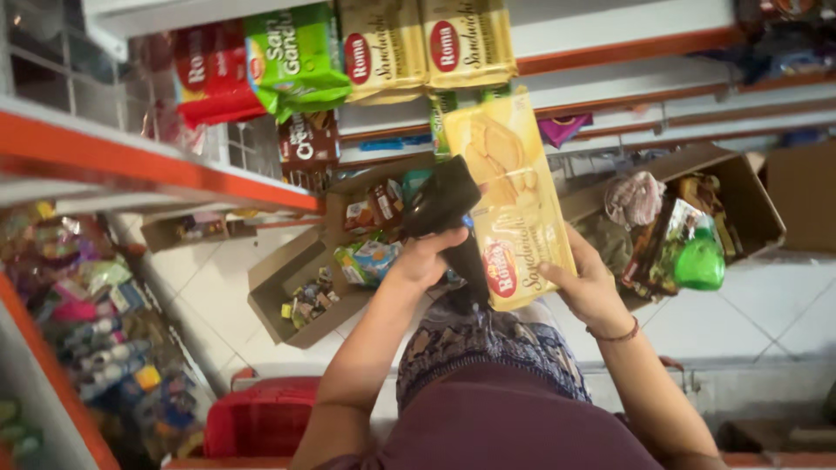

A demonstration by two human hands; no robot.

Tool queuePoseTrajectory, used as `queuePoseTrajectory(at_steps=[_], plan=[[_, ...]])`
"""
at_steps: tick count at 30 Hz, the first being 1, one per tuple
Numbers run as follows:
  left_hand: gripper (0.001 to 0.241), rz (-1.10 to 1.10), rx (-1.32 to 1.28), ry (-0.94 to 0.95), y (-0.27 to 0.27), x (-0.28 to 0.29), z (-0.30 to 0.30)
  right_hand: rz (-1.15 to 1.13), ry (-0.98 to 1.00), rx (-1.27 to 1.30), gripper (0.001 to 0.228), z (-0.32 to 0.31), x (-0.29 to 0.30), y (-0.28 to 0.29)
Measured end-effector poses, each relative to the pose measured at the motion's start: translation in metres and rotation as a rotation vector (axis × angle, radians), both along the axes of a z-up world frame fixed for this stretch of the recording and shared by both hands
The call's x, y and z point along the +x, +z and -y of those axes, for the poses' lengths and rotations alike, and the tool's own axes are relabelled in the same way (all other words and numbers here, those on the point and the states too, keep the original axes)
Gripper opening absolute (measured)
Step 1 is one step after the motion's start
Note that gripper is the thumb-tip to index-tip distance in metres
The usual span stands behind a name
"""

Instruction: The person scans various snack packages with a handheld barcode scanner and arranges them on retail shelves.

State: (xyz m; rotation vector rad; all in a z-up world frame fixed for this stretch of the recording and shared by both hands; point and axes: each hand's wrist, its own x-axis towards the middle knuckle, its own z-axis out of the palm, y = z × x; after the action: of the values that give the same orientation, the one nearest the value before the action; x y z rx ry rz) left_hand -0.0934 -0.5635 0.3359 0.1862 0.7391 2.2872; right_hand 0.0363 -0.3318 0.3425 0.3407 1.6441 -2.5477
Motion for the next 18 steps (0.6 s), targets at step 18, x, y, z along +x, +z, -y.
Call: queuePoseTrajectory(at_steps=[18], plan=[[0.052,0.018,-0.270,0.313,0.000,-0.007,0.011,-0.060,0.092,-0.038,0.064,0.019,-0.161,0.042]])
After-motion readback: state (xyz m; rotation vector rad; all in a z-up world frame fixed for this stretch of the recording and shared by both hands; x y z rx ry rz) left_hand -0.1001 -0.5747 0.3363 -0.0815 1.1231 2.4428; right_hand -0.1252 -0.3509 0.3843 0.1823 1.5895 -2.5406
